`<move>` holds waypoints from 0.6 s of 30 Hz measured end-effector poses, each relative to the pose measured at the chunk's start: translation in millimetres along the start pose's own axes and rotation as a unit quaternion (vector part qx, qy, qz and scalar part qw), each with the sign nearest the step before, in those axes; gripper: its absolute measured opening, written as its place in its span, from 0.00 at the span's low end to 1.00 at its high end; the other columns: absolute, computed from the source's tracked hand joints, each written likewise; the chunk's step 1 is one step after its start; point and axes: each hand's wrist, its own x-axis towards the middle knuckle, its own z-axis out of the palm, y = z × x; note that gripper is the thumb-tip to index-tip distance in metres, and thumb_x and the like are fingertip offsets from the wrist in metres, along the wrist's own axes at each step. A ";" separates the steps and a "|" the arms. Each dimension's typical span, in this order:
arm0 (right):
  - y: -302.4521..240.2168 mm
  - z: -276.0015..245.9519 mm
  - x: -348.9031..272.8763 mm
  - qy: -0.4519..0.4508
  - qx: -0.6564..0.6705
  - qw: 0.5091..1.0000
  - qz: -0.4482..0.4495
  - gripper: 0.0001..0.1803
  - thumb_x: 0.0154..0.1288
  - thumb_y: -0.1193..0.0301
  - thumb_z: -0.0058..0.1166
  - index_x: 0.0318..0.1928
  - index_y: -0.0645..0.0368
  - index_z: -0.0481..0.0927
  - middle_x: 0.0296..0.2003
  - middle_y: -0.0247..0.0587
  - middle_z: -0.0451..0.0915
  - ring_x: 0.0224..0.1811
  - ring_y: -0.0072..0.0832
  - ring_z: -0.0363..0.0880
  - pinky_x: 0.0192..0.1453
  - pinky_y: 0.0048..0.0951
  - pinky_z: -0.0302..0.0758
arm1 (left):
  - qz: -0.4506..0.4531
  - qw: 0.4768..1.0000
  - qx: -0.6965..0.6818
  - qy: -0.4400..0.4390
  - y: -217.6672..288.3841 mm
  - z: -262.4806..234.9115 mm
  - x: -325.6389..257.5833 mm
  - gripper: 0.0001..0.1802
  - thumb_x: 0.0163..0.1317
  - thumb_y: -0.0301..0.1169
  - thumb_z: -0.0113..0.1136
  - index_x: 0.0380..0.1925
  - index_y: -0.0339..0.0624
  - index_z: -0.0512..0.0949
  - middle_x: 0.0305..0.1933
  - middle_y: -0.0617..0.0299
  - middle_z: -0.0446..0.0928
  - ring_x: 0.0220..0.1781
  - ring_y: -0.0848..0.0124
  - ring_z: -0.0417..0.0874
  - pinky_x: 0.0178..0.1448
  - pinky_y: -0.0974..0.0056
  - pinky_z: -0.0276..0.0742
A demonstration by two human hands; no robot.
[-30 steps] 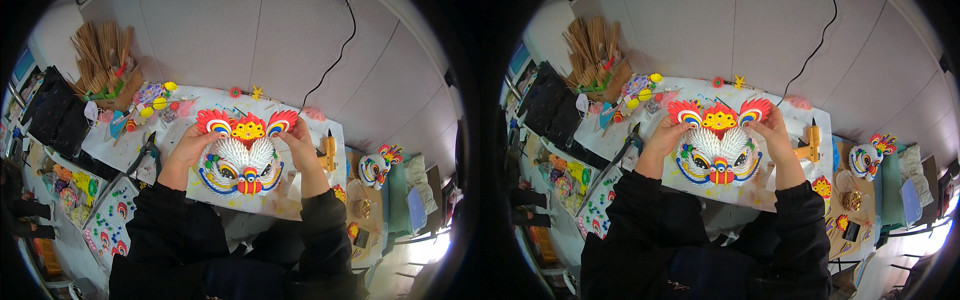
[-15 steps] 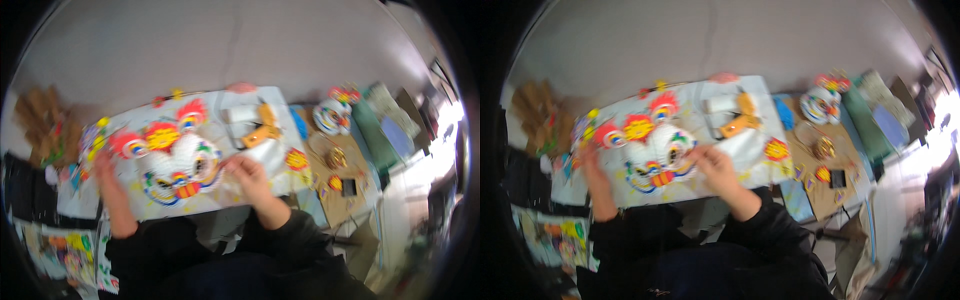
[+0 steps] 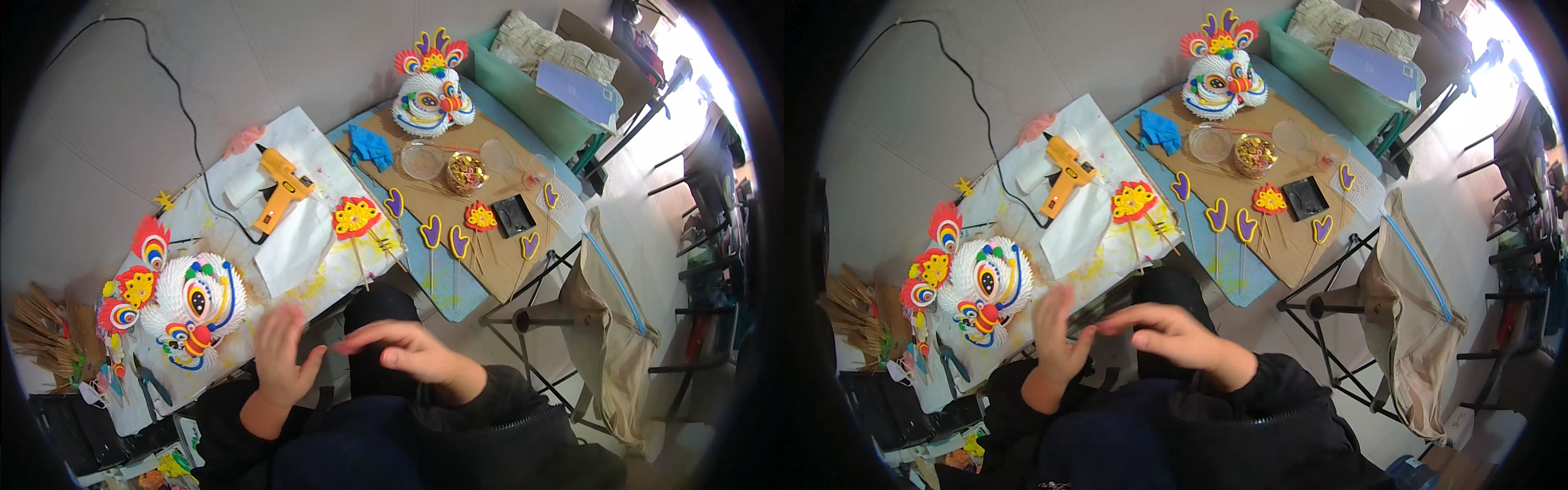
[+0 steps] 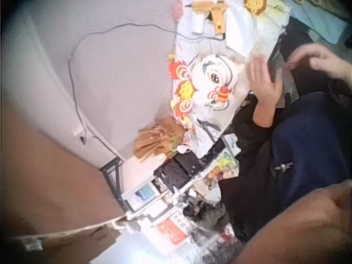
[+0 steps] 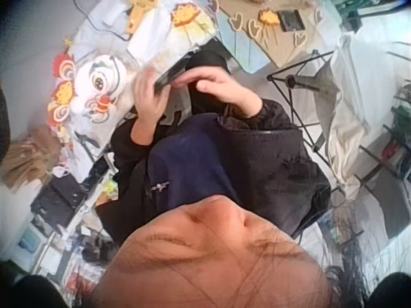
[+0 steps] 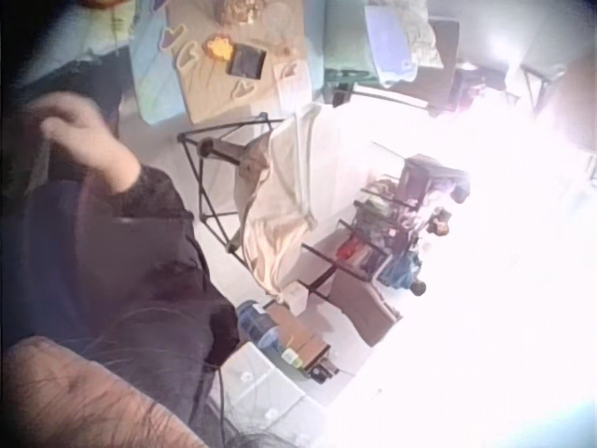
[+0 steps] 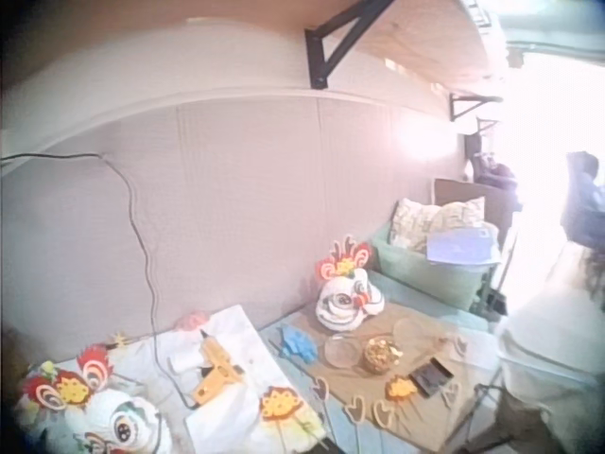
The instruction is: The person assembles a lion dance mask by attaching decorative pieces to a base. They use pliers to trim sticks and place colorful paper cutouts onto the mask, arranging them symmetrically.
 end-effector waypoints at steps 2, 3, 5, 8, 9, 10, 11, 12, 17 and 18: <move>23.8 -41.7 -18.7 0.267 -0.174 0.948 0.014 0.08 0.59 0.71 0.55 0.37 0.62 0.79 0.35 0.35 0.79 0.36 0.21 0.75 0.39 0.22 0.72 | 0.009 0.998 -0.040 -0.041 13.8 19.1 -9.7 0.21 0.47 0.29 0.63 0.43 0.37 0.75 0.43 0.53 0.75 0.49 0.55 0.73 0.53 0.55 0.66; 35.3 -65.7 -25.5 0.394 -0.174 0.900 0.074 0.09 0.58 0.70 0.56 0.36 0.63 0.79 0.29 0.36 0.80 0.31 0.22 0.76 0.36 0.23 0.72 | -0.005 0.994 -0.085 -0.073 19.7 29.1 -13.4 0.18 0.46 0.27 0.63 0.41 0.37 0.76 0.40 0.55 0.76 0.46 0.57 0.75 0.50 0.57 0.68; 50.1 -108.9 -49.0 0.510 -0.347 0.783 0.081 0.10 0.56 0.69 0.58 0.34 0.64 0.79 0.25 0.38 0.79 0.27 0.22 0.76 0.32 0.24 0.72 | -0.029 0.984 -0.145 -0.101 30.4 50.1 -19.3 0.17 0.46 0.26 0.62 0.39 0.38 0.76 0.36 0.56 0.76 0.41 0.59 0.76 0.46 0.59 0.70; 63.9 -146.5 -66.9 0.563 -0.363 0.731 0.132 0.11 0.55 0.68 0.58 0.33 0.63 0.79 0.23 0.39 0.79 0.25 0.22 0.76 0.31 0.24 0.71 | -0.051 0.969 -0.196 -0.142 34.6 75.6 -18.9 0.14 0.47 0.26 0.63 0.37 0.40 0.77 0.32 0.59 0.77 0.37 0.61 0.77 0.43 0.61 0.71; 65.4 -152.9 -68.3 0.541 -0.371 0.747 0.105 0.11 0.55 0.68 0.58 0.33 0.63 0.79 0.22 0.39 0.79 0.24 0.21 0.76 0.31 0.24 0.71 | -0.050 0.965 -0.205 -0.155 34.1 83.7 -15.8 0.13 0.47 0.26 0.62 0.35 0.40 0.77 0.30 0.59 0.76 0.36 0.61 0.76 0.42 0.61 0.71; 65.3 -157.0 -68.4 0.536 -0.362 0.754 0.114 0.11 0.55 0.68 0.58 0.33 0.63 0.79 0.22 0.39 0.79 0.24 0.21 0.75 0.30 0.24 0.71 | -0.057 0.962 -0.211 -0.162 33.5 93.5 -10.5 0.12 0.47 0.25 0.62 0.34 0.39 0.77 0.30 0.59 0.76 0.35 0.61 0.76 0.41 0.61 0.72; 64.4 -159.4 -66.8 0.523 -0.347 0.771 0.104 0.10 0.55 0.68 0.58 0.33 0.63 0.79 0.21 0.39 0.79 0.23 0.21 0.75 0.30 0.23 0.71 | -0.061 0.959 -0.219 -0.168 33.2 104.3 -3.5 0.11 0.47 0.25 0.62 0.33 0.39 0.77 0.29 0.59 0.76 0.34 0.60 0.76 0.40 0.61 0.72; 62.9 -159.5 -64.4 0.509 -0.339 0.785 0.101 0.10 0.55 0.68 0.59 0.33 0.64 0.79 0.20 0.38 0.78 0.22 0.20 0.74 0.29 0.22 0.70 | -0.067 0.955 -0.228 -0.178 33.5 114.8 4.9 0.10 0.48 0.25 0.62 0.32 0.39 0.77 0.28 0.59 0.76 0.33 0.60 0.76 0.39 0.61 0.72; 56.7 -161.8 -47.6 0.490 -0.320 0.791 0.179 0.09 0.56 0.70 0.59 0.32 0.65 0.77 0.19 0.33 0.76 0.20 0.16 0.70 0.24 0.19 0.66 | -0.127 0.936 -0.264 -0.197 47.4 173.9 61.1 0.06 0.49 0.24 0.61 0.29 0.37 0.77 0.25 0.58 0.74 0.26 0.62 0.75 0.31 0.62 0.70; 56.5 -163.7 -44.8 0.487 -0.313 0.792 0.193 0.09 0.56 0.71 0.59 0.31 0.65 0.77 0.19 0.31 0.75 0.19 0.14 0.68 0.22 0.18 0.65 | -0.141 0.933 -0.262 -0.201 49.2 185.5 73.1 0.05 0.50 0.24 0.61 0.29 0.37 0.77 0.24 0.58 0.74 0.23 0.63 0.75 0.29 0.63 0.70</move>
